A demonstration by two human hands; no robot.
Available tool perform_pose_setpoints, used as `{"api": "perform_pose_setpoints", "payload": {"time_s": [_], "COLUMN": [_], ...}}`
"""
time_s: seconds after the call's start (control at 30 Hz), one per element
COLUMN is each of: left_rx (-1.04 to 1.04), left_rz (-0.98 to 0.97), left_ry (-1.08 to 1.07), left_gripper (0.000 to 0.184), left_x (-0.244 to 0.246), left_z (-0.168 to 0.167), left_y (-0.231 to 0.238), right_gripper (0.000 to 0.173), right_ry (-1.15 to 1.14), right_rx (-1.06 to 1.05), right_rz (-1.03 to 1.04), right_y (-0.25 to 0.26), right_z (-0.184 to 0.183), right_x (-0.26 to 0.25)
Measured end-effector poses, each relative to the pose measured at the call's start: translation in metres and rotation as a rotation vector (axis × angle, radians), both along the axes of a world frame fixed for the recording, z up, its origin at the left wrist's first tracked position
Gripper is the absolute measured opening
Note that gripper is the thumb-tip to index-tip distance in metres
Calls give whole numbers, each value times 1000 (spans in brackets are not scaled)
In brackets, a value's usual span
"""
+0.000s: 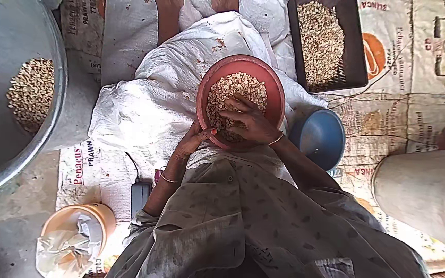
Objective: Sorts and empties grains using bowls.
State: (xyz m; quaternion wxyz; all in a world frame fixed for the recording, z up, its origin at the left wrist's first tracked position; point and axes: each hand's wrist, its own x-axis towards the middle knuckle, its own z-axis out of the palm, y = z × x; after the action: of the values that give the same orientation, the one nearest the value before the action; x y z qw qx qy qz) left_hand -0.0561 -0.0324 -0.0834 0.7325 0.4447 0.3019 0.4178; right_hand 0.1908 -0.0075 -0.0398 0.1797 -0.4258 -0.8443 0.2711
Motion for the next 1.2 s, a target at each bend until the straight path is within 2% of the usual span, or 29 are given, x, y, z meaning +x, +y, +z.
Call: {"api": "perform_pose_setpoints", "payload": {"time_s": [0.07,0.2,0.33,0.4,0.57,0.63,0.73,0.8,0.93,1.07,1.2], "left_rx": [16,-36,-50,-56,-26,-17,-28,-24,-18,5,-24], "left_rz": [-2,25,18,15,11,7,8,6,2,-3,8], "left_ry": [23,48,35,26,11,12,21,16,40,44,55], "left_gripper": [73,69,68,68,66,67,68,72,81,82,76], "left_x": [-1,-1,0,1,0,-1,0,0,1,0,0], "left_z": [1,4,5,4,4,3,5,4,7,5,6], "left_y": [-1,-2,1,0,0,0,0,0,0,0,0], "right_gripper": [26,22,20,24,31,34,32,28,22,18,17], "right_ry": [-193,-325,-66,78,296,266,-66,-171,-124,-329,-154], "right_rx": [27,35,53,51,-20,-46,25,35,98,90,185], "right_rz": [103,-63,-308,-368,-282,-241,-204,-181,-135,-100,-260], "right_y": [-2,13,23,19,13,10,9,11,9,5,5], "right_z": [-10,3,25,38,59,63,59,51,22,3,2], "right_x": [-10,5,33,38,39,36,31,22,-11,-39,-26]}}
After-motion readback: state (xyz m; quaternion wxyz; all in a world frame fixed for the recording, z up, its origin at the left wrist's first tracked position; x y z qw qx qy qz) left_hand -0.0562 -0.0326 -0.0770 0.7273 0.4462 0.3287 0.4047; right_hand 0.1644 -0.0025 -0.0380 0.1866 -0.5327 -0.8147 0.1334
